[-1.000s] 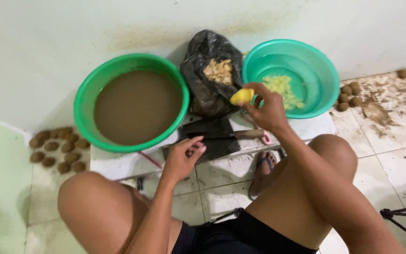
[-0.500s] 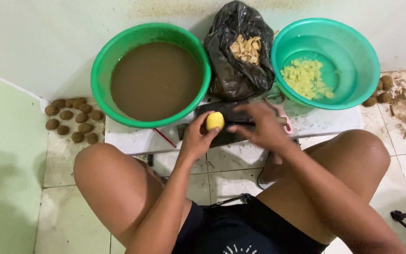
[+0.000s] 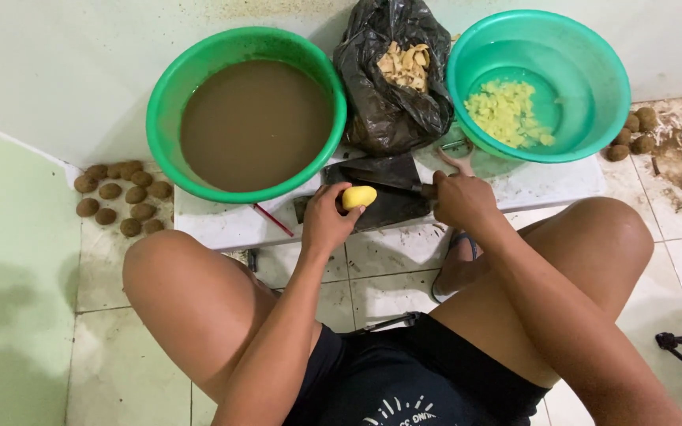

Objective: Peeling and slicing small yellow fruits on a cutting block while sitting on the floor

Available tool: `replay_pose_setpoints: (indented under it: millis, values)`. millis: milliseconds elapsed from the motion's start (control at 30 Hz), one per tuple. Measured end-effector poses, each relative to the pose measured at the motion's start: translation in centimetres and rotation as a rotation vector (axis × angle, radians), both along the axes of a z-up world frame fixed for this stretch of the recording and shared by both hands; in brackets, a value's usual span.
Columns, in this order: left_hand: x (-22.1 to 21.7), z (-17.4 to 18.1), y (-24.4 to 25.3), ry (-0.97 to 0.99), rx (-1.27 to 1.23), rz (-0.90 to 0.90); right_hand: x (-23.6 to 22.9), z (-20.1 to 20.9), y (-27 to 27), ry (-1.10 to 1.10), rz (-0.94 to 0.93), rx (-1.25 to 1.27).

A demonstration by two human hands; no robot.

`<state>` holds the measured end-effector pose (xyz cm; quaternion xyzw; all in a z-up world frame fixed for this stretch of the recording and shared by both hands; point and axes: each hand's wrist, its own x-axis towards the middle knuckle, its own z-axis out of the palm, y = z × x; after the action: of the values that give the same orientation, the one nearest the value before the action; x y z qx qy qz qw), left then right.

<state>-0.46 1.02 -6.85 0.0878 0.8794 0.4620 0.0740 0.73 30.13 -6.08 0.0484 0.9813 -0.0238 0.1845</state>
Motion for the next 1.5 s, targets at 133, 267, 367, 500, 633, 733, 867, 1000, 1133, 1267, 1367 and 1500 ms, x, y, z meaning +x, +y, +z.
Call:
replay_pose_setpoints:
  millis: [133, 267, 367, 500, 633, 733, 867, 1000, 1133, 1267, 1367, 1500]
  values:
    - [0.5, 0.5, 0.3, 0.073, 0.02, 0.004, 1.7, 0.7, -0.2, -0.015, -0.049, -0.15]
    - [0.4, 0.2, 0.2, 0.132, 0.009, 0.009, 5.2, 5.5, -3.3, 0.02, -0.169, -0.375]
    - [0.1, -1.1, 0.5, 0.144, 0.044, 0.019, 7.8, 7.6, -5.4, 0.058, -0.262, -0.467]
    - [0.5, -1.7, 0.9, 0.217, 0.08, 0.005, 11.5, 4.0, -7.5, 0.19, -0.382, -0.53]
    - [1.2, -0.4, 0.9, 0.225, 0.068, -0.007, 13.7, 5.1, -10.9, 0.298, -0.406, -0.617]
    - [0.4, -1.2, 1.0, 0.212, -0.018, 0.002, 14.0, 5.2, -11.6, 0.307, -0.432, -0.689]
    - [-1.5, -5.3, 1.0, 0.163, -0.22, 0.031, 13.8, 5.3, -11.1, 0.272, -0.414, -0.647]
    - [-0.9, -2.3, 0.5, 0.18, -0.062, -0.007, 13.4, 6.0, -11.1, 0.27, -0.407, -0.619]
    - [-1.3, -3.9, 0.2, 0.198, -0.083, -0.041, 13.5, 4.8, -11.8, 0.243, -0.402, -0.599]
    - [-1.5, -4.5, 0.7, 0.205, -0.01, -0.04, 13.6, 5.0, -12.7, 0.248, -0.403, -0.626]
    - [-1.1, -3.6, 0.7, 0.154, -0.019, -0.045, 13.8, 5.1, -12.9, 0.251, -0.405, -0.637]
    - [-2.0, -3.6, 0.2, 0.106, -0.019, -0.052, 13.6, 4.8, -12.7, 0.244, -0.406, -0.627]
